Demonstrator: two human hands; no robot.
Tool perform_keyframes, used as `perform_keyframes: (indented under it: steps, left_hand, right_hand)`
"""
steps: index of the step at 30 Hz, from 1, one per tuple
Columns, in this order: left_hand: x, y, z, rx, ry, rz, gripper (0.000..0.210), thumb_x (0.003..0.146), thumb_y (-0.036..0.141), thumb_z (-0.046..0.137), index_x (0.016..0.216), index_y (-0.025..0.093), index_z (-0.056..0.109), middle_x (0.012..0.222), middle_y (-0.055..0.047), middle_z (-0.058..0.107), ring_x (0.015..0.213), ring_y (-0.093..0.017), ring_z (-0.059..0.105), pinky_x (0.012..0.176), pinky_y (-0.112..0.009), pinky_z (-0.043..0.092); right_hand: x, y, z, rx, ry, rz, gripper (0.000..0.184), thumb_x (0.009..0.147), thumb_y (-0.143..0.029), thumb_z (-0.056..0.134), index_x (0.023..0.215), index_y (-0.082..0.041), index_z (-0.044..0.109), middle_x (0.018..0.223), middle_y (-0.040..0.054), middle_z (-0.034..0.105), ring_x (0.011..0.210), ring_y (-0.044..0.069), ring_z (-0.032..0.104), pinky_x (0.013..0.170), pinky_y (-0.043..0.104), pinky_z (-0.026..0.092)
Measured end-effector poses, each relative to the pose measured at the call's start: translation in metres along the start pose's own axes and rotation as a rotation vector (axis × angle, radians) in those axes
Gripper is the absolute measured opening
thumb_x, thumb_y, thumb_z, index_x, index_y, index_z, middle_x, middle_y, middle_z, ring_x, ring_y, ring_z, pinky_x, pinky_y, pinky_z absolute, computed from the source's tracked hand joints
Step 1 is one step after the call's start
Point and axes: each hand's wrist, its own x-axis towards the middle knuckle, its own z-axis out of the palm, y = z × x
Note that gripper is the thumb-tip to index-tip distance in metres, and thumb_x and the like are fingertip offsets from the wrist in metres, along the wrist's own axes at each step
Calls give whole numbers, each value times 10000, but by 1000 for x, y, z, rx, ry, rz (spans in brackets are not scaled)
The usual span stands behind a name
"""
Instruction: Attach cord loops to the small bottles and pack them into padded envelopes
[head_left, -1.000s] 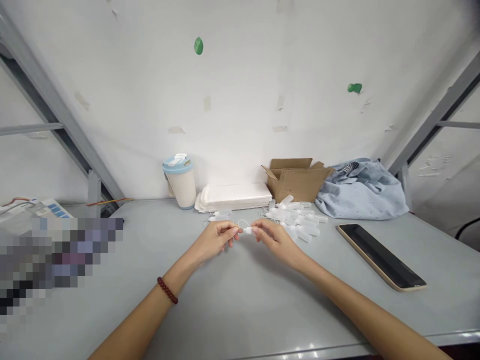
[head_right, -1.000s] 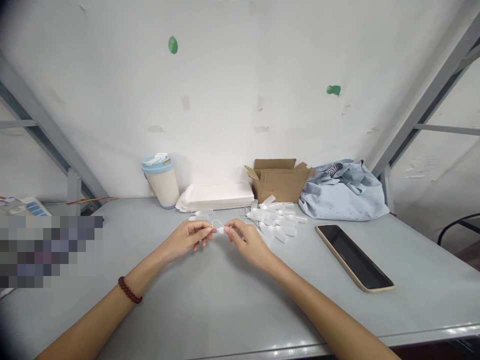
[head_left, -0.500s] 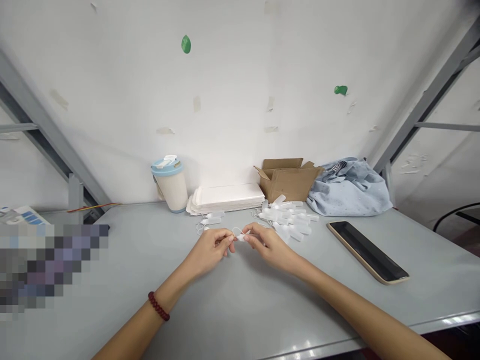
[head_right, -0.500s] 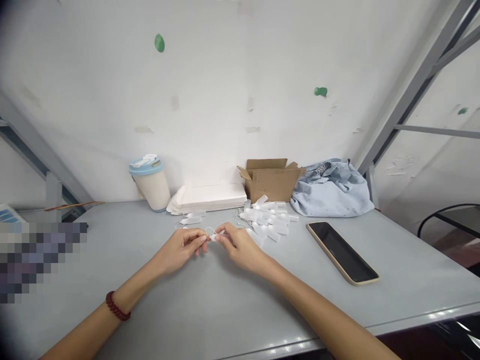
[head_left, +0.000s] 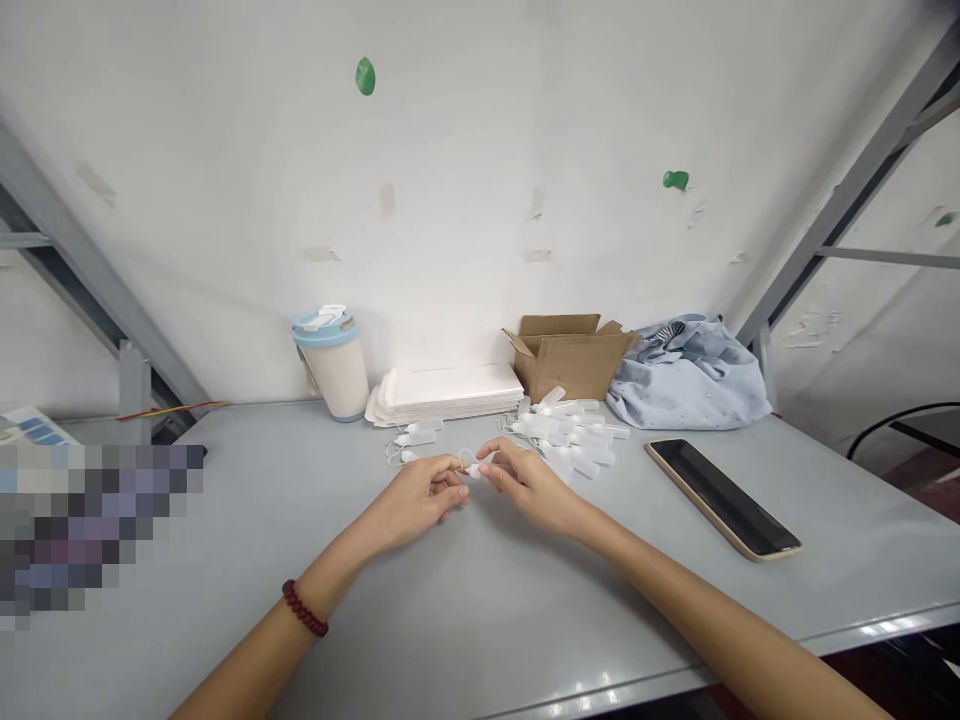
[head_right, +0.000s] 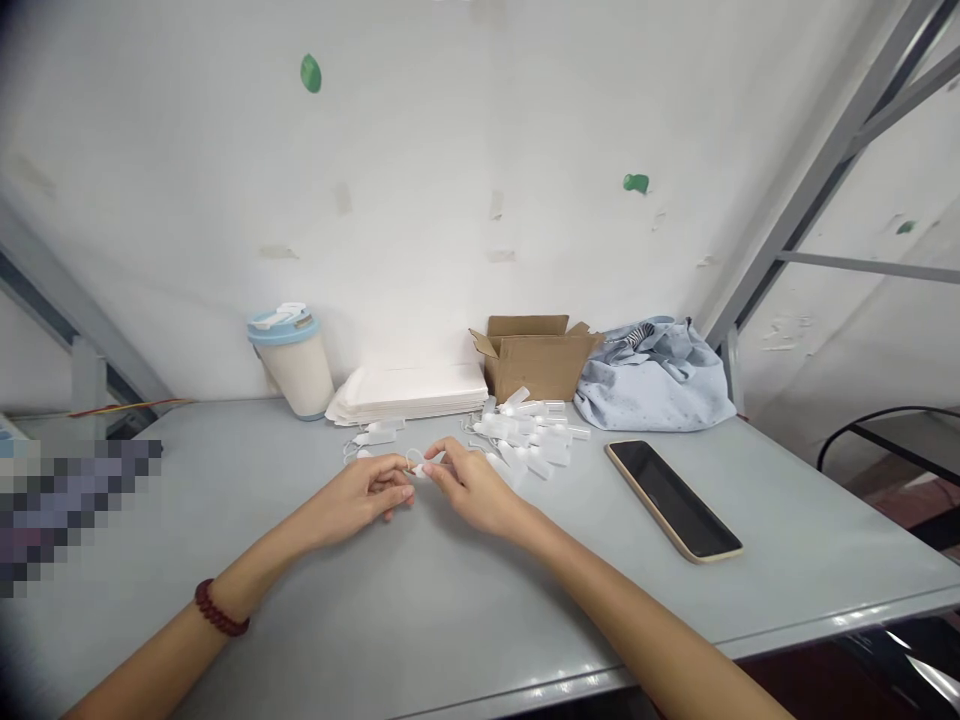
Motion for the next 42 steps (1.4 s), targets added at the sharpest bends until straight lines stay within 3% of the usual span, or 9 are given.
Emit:
perform_keyframes:
  steps: [4, 7, 11, 16, 19, 26, 33, 38, 42]
  left_hand:
    - [1, -4, -2, 9, 42, -45, 368, 841, 403, 457, 1112, 163, 522, 802, -32, 630, 583, -125, 544, 586, -269, 433]
    - [1, -2, 0, 6, 68, 6, 317, 860, 434, 411, 972, 173, 552, 766, -19, 611, 564, -117, 534, 559, -252, 419]
    - [-2, 0, -9, 111, 4, 56, 272, 856, 399, 400, 754, 184, 533, 688, 10, 558, 558, -117, 515, 556, -242, 407]
    - [-13, -8, -51, 286, 17, -83, 259, 779, 372, 467, 604, 186, 508, 587, 19, 518, 554, -140, 500, 544, -244, 378]
    - [-17, -13, -63, 277, 8, -138, 250, 748, 374, 492, 582, 189, 520, 556, 22, 516, 547, -145, 496, 533, -238, 369]
    - [-12, -19, -52, 324, 26, -180, 217, 762, 336, 448, 599, 195, 479, 578, 21, 523, 518, -135, 473, 513, -236, 339]
    - [-26, -1, -78, 235, 21, -123, 279, 770, 424, 499, 605, 198, 486, 557, 40, 480, 540, -123, 458, 531, -222, 345]
    - [-24, -14, -81, 348, -63, -229, 274, 745, 404, 502, 576, 189, 517, 561, 23, 530, 543, -132, 479, 547, -233, 346]
    - [-14, -29, -72, 550, 139, -310, 284, 749, 423, 458, 627, 187, 559, 622, -23, 609, 607, -185, 547, 567, -262, 360]
  right_hand:
    - [2, 2, -2, 29, 32, 26, 261, 919, -414, 374, 1026, -191, 460, 564, -73, 388, 523, 115, 341, 517, 243, 261]
    - [1, 1, -2, 58, 29, 34, 273, 916, -434, 373, 1021, -195, 452, 547, -82, 362, 509, 111, 320, 505, 237, 248]
    - [3, 3, -4, 17, 1, 15, 293, 918, -441, 373, 1062, -192, 432, 567, -77, 400, 521, 114, 373, 520, 237, 291]
    - [13, 23, -26, -390, 214, 45, 249, 911, -320, 429, 1108, -169, 436, 807, 15, 567, 697, 160, 537, 646, 282, 388]
    - [18, 38, -42, -663, 295, 129, 218, 847, -215, 537, 1058, -169, 506, 1028, 89, 563, 914, 212, 552, 705, 295, 413]
    - [19, 48, -49, -785, 257, 147, 191, 808, -118, 567, 990, -157, 611, 1042, 108, 573, 1013, 256, 517, 759, 317, 430]
    - [20, 49, -44, -898, 197, 89, 236, 790, -61, 548, 991, -154, 628, 1031, 125, 596, 967, 282, 508, 779, 362, 415]
    - [20, 48, -41, -914, 209, 84, 198, 784, -82, 561, 949, -165, 632, 984, 129, 612, 940, 285, 517, 771, 373, 411]
    - [20, 48, -41, -879, 263, 78, 214, 798, -84, 527, 970, -159, 630, 978, 135, 618, 949, 282, 528, 779, 370, 412]
